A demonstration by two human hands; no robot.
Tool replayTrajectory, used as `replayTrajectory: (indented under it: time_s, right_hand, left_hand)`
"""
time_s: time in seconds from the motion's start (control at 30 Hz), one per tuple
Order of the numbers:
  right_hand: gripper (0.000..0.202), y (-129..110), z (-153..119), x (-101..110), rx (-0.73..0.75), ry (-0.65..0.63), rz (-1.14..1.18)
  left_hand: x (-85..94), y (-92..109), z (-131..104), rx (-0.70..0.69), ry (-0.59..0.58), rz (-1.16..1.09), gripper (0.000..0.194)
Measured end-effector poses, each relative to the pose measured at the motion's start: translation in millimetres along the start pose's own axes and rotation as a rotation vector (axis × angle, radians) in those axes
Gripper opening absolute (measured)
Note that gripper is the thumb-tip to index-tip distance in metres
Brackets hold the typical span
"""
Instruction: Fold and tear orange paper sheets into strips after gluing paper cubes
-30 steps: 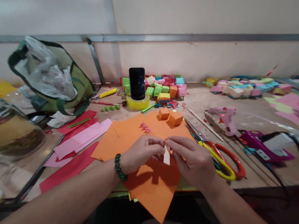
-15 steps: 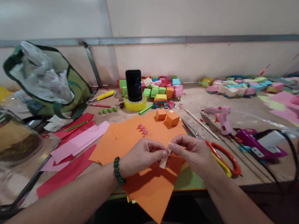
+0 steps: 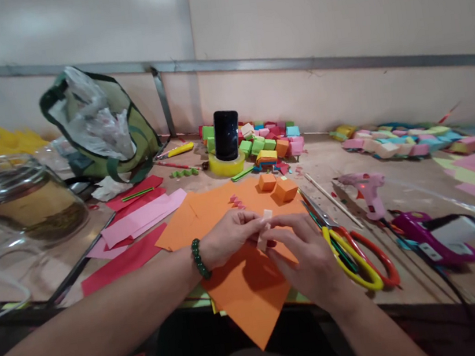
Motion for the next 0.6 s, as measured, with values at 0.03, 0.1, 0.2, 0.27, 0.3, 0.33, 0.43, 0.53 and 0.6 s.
replayTrajectory:
  time_s: [0.03,0.1,0.2,0.27,0.3,0.33,0.43,0.53,0.6]
  right_hand:
    - [0.026,-1.4,1.0,-0.6,0.024,0.009,-0.041]
    - [0.023,-1.9,1.9,-0.7,0.051,0.032,-0.063]
    - [0.019,1.1,0.5,1.5,0.023,0.067,0.032]
    - [0.014,5.5,-1.7,4.5,-0.085,0.129,0.121]
    - [0.010,8.1,-2.8,5.3,-0.164,0.150,0.173]
    - [0.006,10.5,-3.9,5.2,-0.247,0.159,0.231]
    - [0.007,15.3,-5.2,1.4,-0.449,0.121,0.414]
    - [0.013,18.1,-5.3,0.1,-0.542,0.103,0.518]
    - [0.008,18.9,-6.0,1.7,-0.532,0.102,0.543]
  left_hand:
    - [-0.9,0.1,-0.2,-0.003,-0.012,0.001,0.038]
    - [-1.5,-0.4,-0.5,0.004,-0.020,0.019,0.035]
    - [-1.3,-1.3,-0.5,0.023,-0.016,0.071,0.029]
    - [-2.5,-0.8,-1.1,0.033,-0.018,0.106,0.027]
    - [-3.8,-0.2,-1.8,0.034,-0.022,0.126,0.026]
    - [-5.4,0.7,-2.6,0.030,-0.025,0.152,0.025]
    - [-11.0,4.7,-6.3,-0.030,-0.027,0.258,0.023]
    - [-16.6,8.6,-9.8,-0.136,-0.045,0.376,0.023]
    - [-18.2,9.6,-10.6,-0.174,-0.045,0.413,0.025]
Point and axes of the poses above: each hand's wrist, its own z-axis towards the middle knuckle, its own x-axis out of the back of the hand, y = z × x, the point moved 4 cm from there along z, towards the middle knuckle, and after that the axes turned 3 degrees about -y, right-handed, at the moved point
